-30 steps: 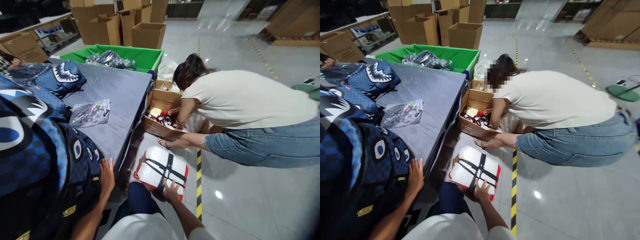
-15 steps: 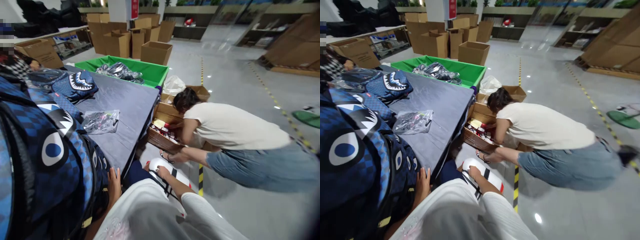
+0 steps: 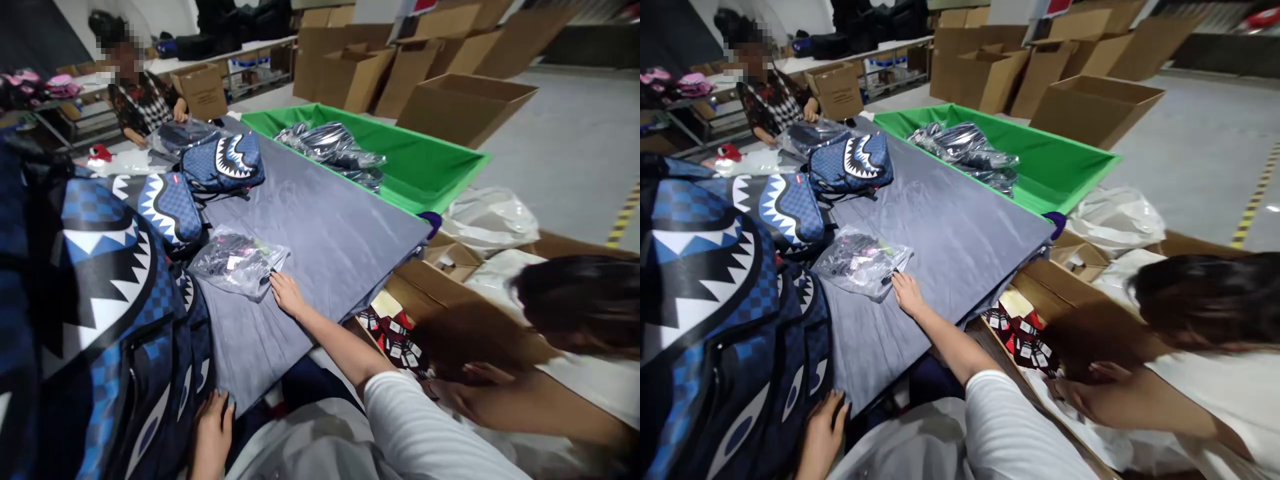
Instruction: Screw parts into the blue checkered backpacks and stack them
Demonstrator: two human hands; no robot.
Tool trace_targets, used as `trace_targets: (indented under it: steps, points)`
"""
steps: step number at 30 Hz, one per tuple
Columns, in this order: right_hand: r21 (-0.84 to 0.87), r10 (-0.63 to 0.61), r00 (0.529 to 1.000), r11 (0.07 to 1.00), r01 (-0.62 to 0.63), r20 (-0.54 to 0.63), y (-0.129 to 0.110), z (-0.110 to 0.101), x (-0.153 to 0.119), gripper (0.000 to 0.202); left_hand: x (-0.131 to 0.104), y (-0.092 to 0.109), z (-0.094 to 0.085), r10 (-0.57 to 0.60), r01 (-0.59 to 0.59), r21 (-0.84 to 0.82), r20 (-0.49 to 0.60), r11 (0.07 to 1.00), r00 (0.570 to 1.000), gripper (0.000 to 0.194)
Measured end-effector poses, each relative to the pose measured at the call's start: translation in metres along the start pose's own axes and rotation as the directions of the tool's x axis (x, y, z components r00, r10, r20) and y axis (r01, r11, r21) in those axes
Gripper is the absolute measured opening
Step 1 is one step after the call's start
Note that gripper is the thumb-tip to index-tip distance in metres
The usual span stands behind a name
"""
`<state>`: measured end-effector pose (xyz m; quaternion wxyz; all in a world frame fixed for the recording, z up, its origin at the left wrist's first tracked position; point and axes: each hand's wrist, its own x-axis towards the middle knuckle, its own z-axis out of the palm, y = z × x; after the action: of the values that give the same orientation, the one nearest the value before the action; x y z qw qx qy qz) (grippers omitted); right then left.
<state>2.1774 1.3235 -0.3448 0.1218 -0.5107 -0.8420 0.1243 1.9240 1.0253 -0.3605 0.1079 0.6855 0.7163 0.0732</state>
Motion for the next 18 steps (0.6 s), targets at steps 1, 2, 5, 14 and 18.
trace_targets:
  steps: [1,2,5,14,18]
  points:
    - [-0.004,-0.027,1.000,1.000,0.027,-0.007,0.002,0.007,0.008,0.042,0.003,0.010,-0.002,-0.065,0.065,-0.036,-0.014,0.997,0.998,0.043]
    - [-0.010,-0.050,0.999,0.999,0.050,-0.014,0.003,0.013,0.011,0.042,0.008,0.022,-0.005,-0.126,0.123,-0.081,-0.035,0.989,0.991,0.044]
    - [-0.037,-0.111,0.993,0.993,0.110,-0.027,0.002,0.026,-0.007,0.043,0.040,0.067,-0.015,-0.222,0.166,-0.245,-0.221,0.955,0.950,0.042]
    - [-0.122,-0.136,0.991,0.984,0.133,-0.013,-0.028,0.023,-0.104,0.040,0.186,0.148,-0.017,-0.083,0.036,-0.179,-0.263,0.983,0.961,0.039]
    - [-0.119,-0.002,1.000,0.993,-0.002,-0.031,-0.034,0.013,-0.097,0.041,0.191,0.147,-0.027,-0.098,0.043,-0.188,-0.294,0.981,0.951,0.029]
